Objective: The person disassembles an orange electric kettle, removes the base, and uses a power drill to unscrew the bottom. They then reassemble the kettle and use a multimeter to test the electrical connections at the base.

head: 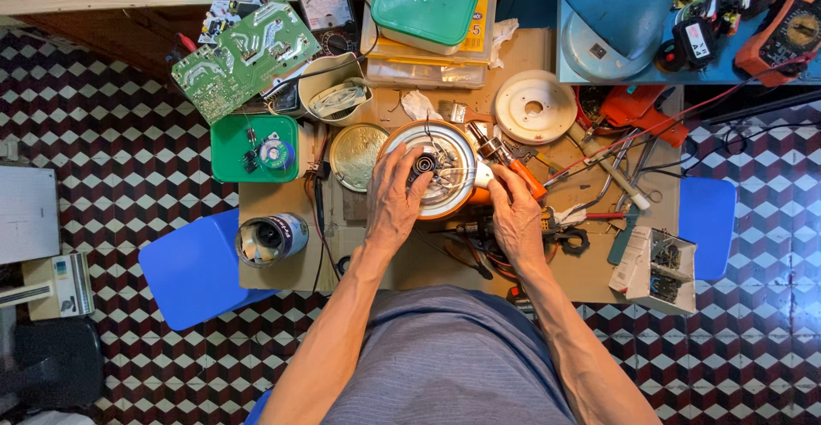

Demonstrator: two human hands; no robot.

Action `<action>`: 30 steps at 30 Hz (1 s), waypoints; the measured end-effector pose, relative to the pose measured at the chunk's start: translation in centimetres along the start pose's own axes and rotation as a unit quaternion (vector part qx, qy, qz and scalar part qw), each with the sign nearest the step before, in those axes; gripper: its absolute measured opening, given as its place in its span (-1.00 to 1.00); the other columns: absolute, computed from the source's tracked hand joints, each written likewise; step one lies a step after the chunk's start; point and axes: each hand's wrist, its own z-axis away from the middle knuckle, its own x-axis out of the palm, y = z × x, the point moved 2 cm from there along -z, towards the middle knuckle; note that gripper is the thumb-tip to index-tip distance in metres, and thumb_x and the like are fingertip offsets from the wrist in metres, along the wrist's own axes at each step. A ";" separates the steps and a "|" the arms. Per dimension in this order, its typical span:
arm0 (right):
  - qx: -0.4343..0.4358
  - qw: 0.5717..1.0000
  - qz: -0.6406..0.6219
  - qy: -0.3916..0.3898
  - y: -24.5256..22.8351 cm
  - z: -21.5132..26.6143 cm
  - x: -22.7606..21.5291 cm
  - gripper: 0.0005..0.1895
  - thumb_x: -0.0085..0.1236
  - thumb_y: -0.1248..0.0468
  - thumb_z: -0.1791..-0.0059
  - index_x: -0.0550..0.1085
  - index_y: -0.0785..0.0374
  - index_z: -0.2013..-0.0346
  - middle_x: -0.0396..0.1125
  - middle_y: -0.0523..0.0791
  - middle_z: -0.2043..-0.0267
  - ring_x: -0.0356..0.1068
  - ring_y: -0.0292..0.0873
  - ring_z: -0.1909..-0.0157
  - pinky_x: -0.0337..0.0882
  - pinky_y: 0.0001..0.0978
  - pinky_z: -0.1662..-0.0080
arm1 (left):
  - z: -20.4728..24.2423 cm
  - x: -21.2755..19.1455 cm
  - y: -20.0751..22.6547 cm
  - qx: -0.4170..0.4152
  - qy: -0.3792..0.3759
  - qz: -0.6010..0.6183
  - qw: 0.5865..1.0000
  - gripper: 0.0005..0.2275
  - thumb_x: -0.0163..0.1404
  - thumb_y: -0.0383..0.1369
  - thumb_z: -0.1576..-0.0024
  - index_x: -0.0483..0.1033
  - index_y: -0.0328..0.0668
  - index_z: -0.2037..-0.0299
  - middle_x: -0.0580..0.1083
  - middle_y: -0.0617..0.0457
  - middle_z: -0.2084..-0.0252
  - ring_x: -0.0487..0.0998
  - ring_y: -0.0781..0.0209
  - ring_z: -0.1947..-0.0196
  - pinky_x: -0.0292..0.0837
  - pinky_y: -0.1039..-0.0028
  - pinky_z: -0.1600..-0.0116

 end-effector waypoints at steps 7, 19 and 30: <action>0.031 0.992 -0.067 -0.105 5.5 -1.2 0.3 -0.54 -0.12 0.28 -0.06 0.40 0.27 -0.26 0.46 -0.01 -0.11 0.40 -0.13 -0.13 0.30 -0.38 -0.19 | 0.6 -1.2 -1.4 -0.003 0.010 0.047 0.999 -0.63 -0.03 -0.26 -0.34 0.34 -0.11 -0.33 0.30 -0.28 -0.40 0.27 -0.27 -0.42 0.21 0.08 -0.41; -0.088 0.981 0.120 -0.121 5.0 -1.0 1.9 -0.52 0.08 0.33 0.07 0.36 0.30 -0.16 0.40 0.16 -0.05 0.45 0.15 -0.03 0.41 -0.10 -0.07 | 1.5 -2.3 -1.3 -0.061 0.002 0.030 0.998 -0.58 0.00 -0.27 -0.30 0.35 -0.17 -0.36 0.30 -0.28 -0.40 0.28 -0.26 -0.41 0.21 0.13 -0.40; -0.013 0.974 0.186 -0.128 5.0 -0.1 0.1 -0.71 -0.01 0.35 0.01 0.32 0.26 -0.01 0.38 0.07 0.31 0.41 0.02 0.30 0.41 -0.13 0.17 | 2.7 -1.9 -0.6 -0.112 -0.013 0.083 0.990 -0.20 0.25 -0.20 -0.09 0.05 -0.20 -0.47 0.03 -0.45 -0.49 0.04 -0.35 -0.48 0.02 0.08 -0.45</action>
